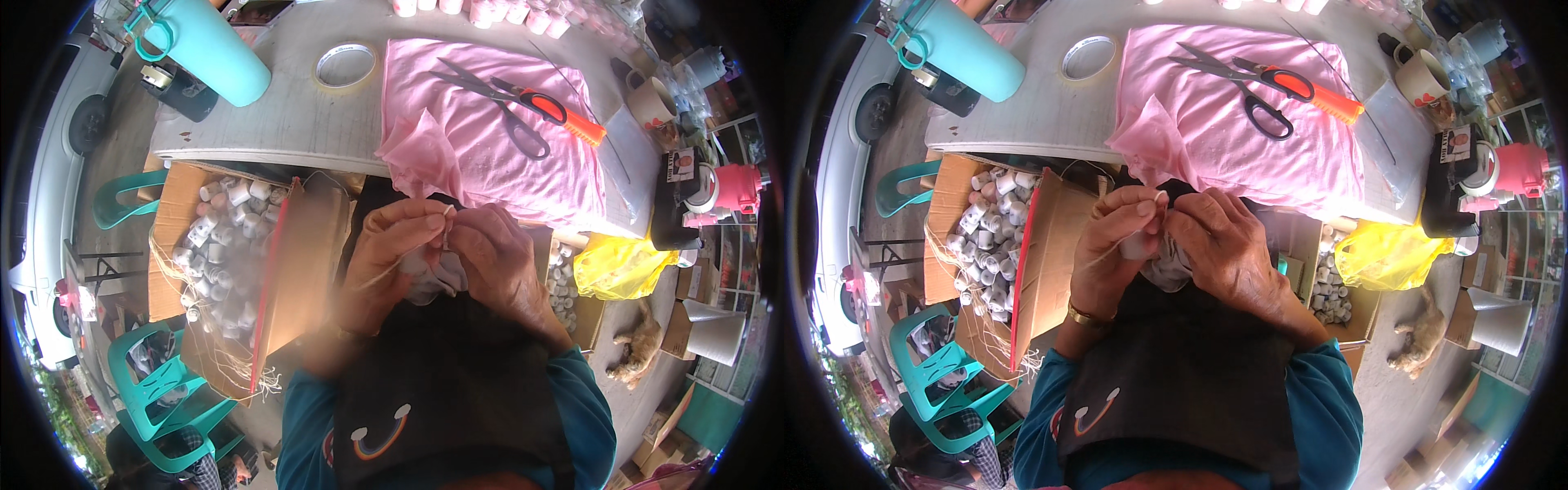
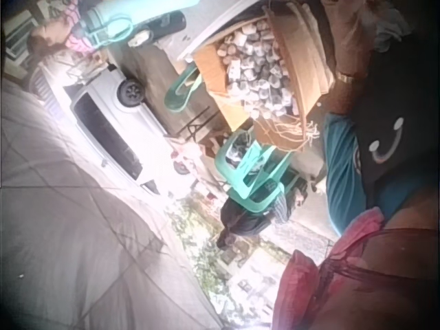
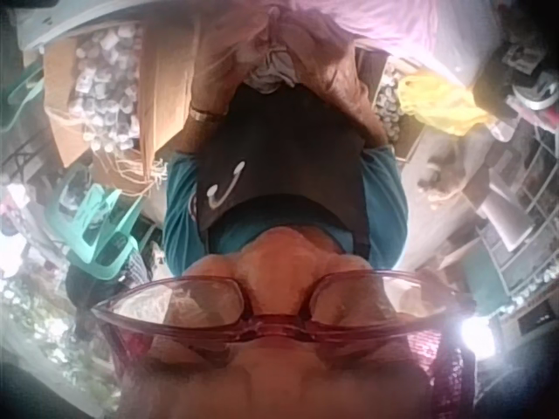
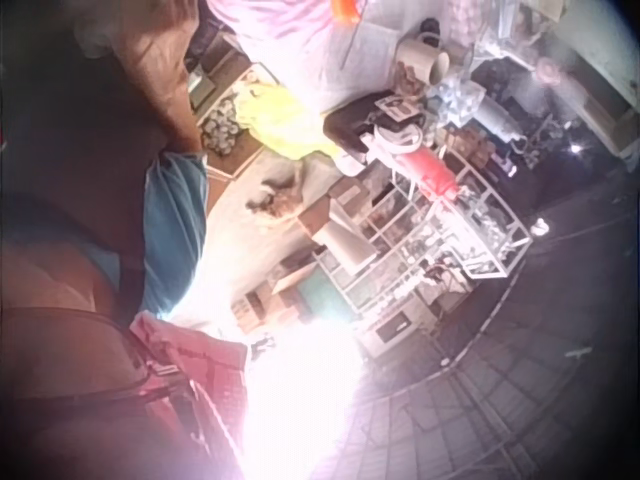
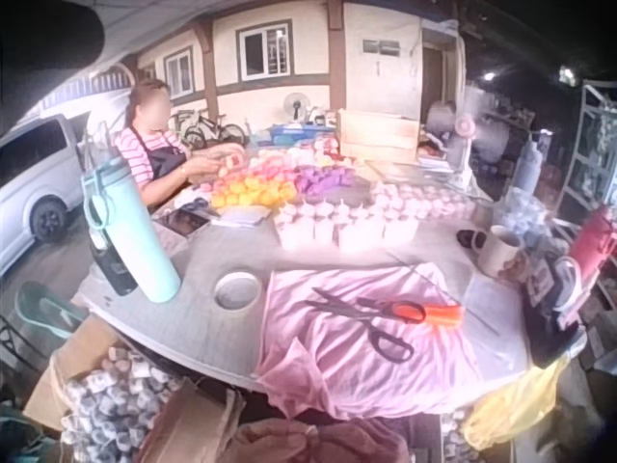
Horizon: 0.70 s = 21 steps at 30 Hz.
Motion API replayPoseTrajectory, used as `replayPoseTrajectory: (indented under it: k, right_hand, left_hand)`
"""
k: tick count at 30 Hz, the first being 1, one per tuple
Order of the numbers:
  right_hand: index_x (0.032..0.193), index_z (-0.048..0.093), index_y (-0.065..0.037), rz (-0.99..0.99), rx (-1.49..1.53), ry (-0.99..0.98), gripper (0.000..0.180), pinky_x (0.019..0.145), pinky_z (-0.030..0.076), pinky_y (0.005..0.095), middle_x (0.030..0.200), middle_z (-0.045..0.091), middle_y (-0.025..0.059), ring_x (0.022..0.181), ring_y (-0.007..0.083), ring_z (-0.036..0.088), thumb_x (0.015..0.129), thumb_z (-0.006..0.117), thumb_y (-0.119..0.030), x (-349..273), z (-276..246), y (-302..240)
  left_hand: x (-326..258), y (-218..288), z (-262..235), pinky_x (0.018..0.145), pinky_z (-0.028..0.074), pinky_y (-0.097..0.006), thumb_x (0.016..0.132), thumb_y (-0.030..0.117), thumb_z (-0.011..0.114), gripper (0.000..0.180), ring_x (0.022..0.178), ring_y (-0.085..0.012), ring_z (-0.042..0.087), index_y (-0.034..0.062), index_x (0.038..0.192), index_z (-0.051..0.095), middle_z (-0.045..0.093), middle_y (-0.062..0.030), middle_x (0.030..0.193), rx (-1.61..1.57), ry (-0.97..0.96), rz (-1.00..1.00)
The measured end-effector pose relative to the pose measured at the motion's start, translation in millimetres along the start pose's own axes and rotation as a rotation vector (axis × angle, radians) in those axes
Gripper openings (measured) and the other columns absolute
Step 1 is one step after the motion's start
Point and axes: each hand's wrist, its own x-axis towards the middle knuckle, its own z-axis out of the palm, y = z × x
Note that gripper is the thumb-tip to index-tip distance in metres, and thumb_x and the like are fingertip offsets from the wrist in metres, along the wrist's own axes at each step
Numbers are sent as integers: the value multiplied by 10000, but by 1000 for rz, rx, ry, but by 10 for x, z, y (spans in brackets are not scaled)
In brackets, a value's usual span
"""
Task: The person assembles small cylindrical candles by inserting wicks, trimming them with scissors, and wiping the surface with a cloth. They place finished candles into a cardboard box and repeat the process with multiple units.
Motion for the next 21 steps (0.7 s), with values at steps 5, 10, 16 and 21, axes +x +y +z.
replayPoseTrajectory:
  k: [5,10,16,21]
  right_hand:
    - [928,592,-13,57,159,33,181,680,517,337,892,552,113,785,278,604,771,651,55,1,-92,-22]
    - [943,561,-13,308,461,27,72,633,508,288,831,543,94,813,192,615,893,608,10,-4,-93,57]
    - [983,576,-12,501,821,134,86,673,518,262,859,567,75,826,132,627,908,616,-9,-3,36,55]
    - [991,604,-22,292,551,140,186,694,525,278,904,618,89,831,163,648,832,680,41,75,49,114]
  left_hand:
    - [29,-33,53,636,464,-230,799,-47,679,183,686,-121,596,-12,973,722,664,-68,838,627,29,370]
    - [40,-21,42,758,503,-283,762,15,748,204,709,-143,633,43,963,729,664,-65,772,1238,5,705]
    - [48,-56,69,762,499,-274,743,-33,746,169,722,-157,639,17,898,701,660,-76,792,1205,108,789]
    - [39,-46,101,697,474,-250,801,-28,712,99,779,-124,602,-14,894,681,653,-46,824,699,81,545]
